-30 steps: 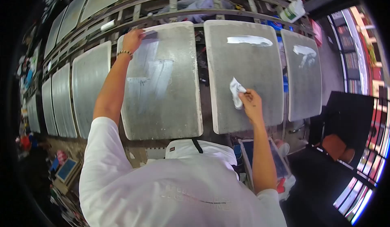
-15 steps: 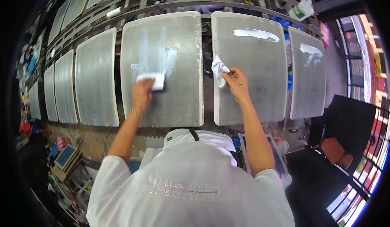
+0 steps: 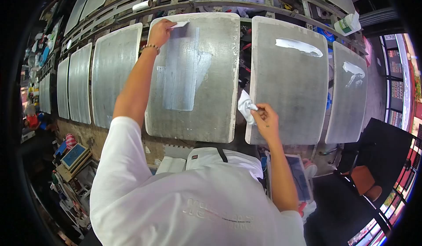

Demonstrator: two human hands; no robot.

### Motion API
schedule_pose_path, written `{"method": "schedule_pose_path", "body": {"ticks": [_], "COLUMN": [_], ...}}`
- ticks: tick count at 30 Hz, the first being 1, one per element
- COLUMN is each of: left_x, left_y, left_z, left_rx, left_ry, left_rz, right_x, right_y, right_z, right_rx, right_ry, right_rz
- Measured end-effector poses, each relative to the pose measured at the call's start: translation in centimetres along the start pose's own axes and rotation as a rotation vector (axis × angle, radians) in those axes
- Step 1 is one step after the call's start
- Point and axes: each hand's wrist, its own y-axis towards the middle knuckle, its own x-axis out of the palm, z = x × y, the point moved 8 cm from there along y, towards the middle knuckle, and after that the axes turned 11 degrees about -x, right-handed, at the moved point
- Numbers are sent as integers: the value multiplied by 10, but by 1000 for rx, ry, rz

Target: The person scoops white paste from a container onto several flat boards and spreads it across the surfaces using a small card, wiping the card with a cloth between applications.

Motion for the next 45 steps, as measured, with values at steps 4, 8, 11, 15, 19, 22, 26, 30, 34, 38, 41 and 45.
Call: {"method": "schedule_pose_path", "body": {"ticks": [4, 8, 11, 15, 19, 22, 26, 30, 34, 38, 41, 45], "left_x": [11, -15, -52, -65, -28, -8, 3, -20, -57, -92, -101, -92], "left_y": [-30, -189, -238, -160, -9, 32, -8, -114, -260, -381, -404, -322], "left_z": [-6, 25, 41, 33, -18, -30, -38, -14, 35, 88, 99, 105], "left_rx": [-183, -159, -179, -173, -68, -55, -151, -176, -170, -300, -437, -350], "left_ry": [-14, -32, -20, -130, 23, 38, 61, 30, -28, 46, 10, 8], "left_rz": [3, -14, -44, -117, 3, -29, -120, -183, -66, -102, -299, -140], "right_x": [-14, -16, -17, -10, -5, -6, -1, 11, 19, -7, -45, -85], "right_y": [-26, -47, -54, -43, -22, -20, -30, -26, -13, -12, -31, -46], "right_z": [10, 14, 16, 2, -36, -48, -32, -31, -32, -21, -17, -18], "right_rx": [17, 49, 71, 59, -65, -153, -94, -134, -220, -273, -263, -303], "right_ry": [57, 102, 73, 53, -215, -216, -207, -217, -186, -156, -170, -216], "right_rz": [110, 159, 108, 116, 52, 84, 81, -14, -123, -168, -185, -184]}}
